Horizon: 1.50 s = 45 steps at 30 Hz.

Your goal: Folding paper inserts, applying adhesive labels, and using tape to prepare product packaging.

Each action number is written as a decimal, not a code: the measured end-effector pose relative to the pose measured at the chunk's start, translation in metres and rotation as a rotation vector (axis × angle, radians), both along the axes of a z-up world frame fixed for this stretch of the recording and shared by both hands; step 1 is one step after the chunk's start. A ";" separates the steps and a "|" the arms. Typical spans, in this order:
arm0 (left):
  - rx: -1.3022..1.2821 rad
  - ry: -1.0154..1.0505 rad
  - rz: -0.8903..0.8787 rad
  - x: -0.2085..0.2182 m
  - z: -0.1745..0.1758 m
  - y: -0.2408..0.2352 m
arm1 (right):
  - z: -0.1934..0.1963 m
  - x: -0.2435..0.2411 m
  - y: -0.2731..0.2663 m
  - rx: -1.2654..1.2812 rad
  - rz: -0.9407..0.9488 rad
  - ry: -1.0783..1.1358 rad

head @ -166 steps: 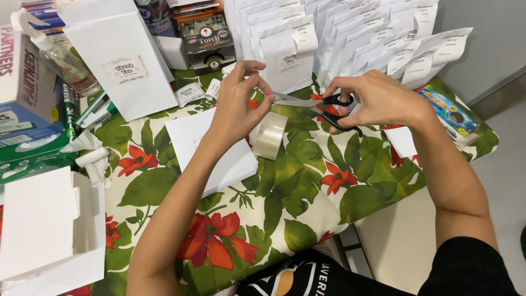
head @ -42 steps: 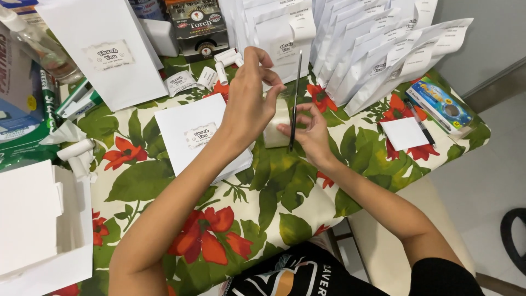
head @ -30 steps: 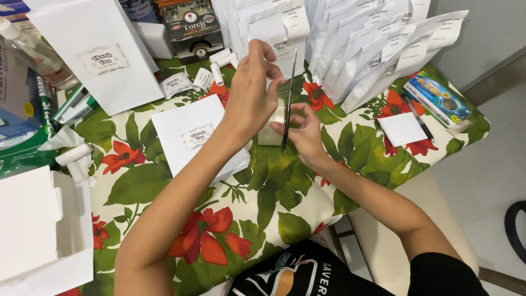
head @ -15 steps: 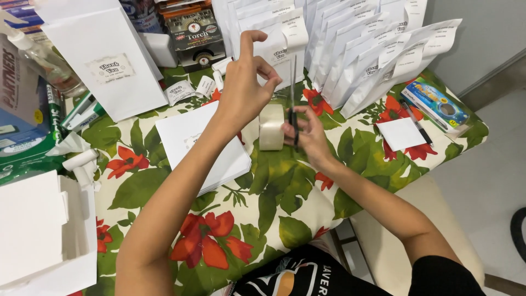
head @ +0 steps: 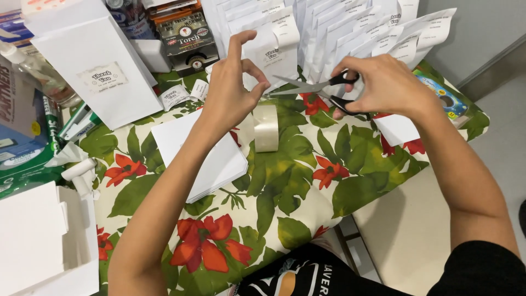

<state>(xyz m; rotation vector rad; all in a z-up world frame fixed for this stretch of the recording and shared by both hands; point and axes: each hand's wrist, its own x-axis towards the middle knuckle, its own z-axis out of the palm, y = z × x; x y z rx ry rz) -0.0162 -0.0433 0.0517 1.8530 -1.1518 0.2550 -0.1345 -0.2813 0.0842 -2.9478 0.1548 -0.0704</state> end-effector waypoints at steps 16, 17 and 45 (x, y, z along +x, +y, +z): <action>0.010 -0.060 0.016 -0.005 -0.011 0.001 | 0.006 0.018 0.014 -0.070 0.106 0.027; 0.009 -0.061 0.016 -0.005 -0.011 0.001 | 0.007 0.018 0.014 -0.071 0.105 0.027; -0.216 -0.007 0.130 -0.019 -0.054 0.040 | -0.033 0.003 0.007 0.156 0.032 -0.022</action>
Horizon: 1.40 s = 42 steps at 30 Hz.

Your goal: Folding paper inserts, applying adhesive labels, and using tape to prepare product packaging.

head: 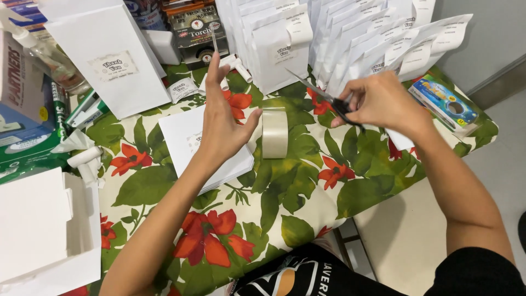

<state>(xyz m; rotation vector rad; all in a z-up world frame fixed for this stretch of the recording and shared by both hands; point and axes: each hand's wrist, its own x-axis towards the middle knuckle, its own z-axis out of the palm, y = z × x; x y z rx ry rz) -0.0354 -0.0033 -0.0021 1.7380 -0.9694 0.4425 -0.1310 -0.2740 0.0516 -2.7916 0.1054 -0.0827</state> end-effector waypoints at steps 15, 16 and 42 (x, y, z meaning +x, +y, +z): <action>-0.001 0.285 -0.117 -0.032 -0.011 0.034 | -0.105 0.024 -0.010 0.097 0.059 0.261; 0.045 0.288 -0.112 -0.038 -0.013 0.032 | -0.095 0.022 -0.002 0.095 0.061 0.252; -0.236 0.746 -0.132 -0.009 -0.037 0.094 | -0.077 0.051 0.083 -0.143 0.243 -0.072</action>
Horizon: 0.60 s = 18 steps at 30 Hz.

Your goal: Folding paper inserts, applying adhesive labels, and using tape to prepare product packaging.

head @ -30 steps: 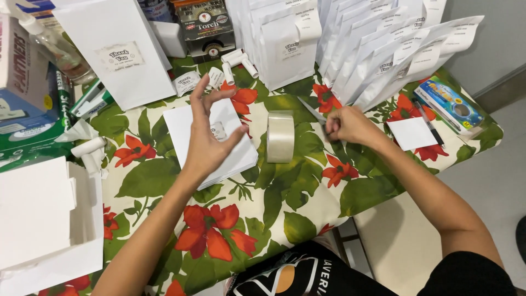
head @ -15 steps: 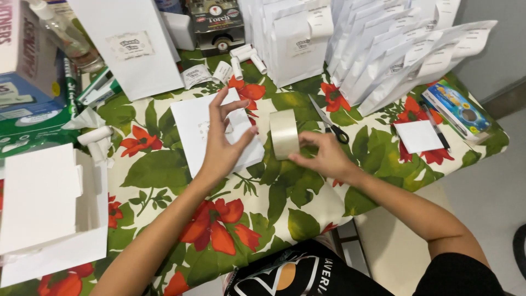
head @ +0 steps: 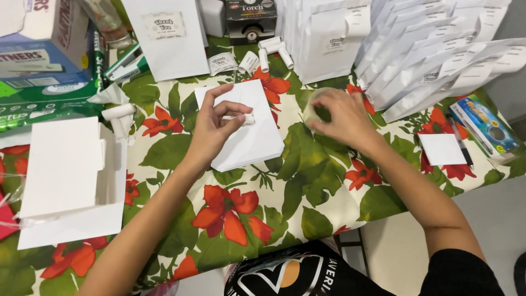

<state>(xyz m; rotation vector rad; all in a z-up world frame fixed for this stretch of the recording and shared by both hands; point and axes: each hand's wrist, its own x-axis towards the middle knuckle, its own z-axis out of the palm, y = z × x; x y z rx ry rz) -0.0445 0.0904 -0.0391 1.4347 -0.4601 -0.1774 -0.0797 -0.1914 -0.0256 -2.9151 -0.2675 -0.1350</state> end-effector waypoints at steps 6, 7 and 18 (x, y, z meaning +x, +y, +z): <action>0.138 -0.142 0.008 0.013 0.000 0.011 | 0.028 0.030 0.053 0.675 0.276 -0.016; 0.159 -0.167 0.012 0.014 0.003 0.013 | 0.028 0.038 0.062 0.750 0.338 0.022; 0.237 -0.227 0.027 0.033 -0.001 0.025 | 0.012 0.062 0.093 0.849 0.354 0.153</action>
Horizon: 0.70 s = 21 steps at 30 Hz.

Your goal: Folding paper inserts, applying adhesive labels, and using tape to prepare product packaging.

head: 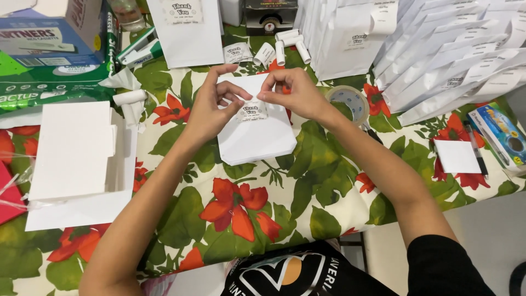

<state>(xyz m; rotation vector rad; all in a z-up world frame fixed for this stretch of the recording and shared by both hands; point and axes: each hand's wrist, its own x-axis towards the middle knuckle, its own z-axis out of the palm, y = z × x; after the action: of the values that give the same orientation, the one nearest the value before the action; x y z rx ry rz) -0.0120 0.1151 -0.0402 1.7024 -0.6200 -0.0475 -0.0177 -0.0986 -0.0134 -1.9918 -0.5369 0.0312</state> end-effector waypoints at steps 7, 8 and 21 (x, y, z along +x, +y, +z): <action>-0.016 0.074 0.060 0.003 -0.002 -0.003 | -0.023 0.005 0.004 0.070 -0.190 -0.002; -0.016 0.075 0.062 0.002 0.003 -0.006 | -0.029 0.007 0.006 0.070 -0.188 0.000; 0.393 0.034 0.296 0.050 -0.030 -0.018 | -0.073 0.027 0.016 -0.009 -0.429 0.106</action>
<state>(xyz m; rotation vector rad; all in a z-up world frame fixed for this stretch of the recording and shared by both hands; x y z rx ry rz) 0.0378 0.0970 -0.0699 2.1548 -0.3399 0.0137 0.0095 -0.0826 -0.0862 -2.0631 -0.0347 -0.1247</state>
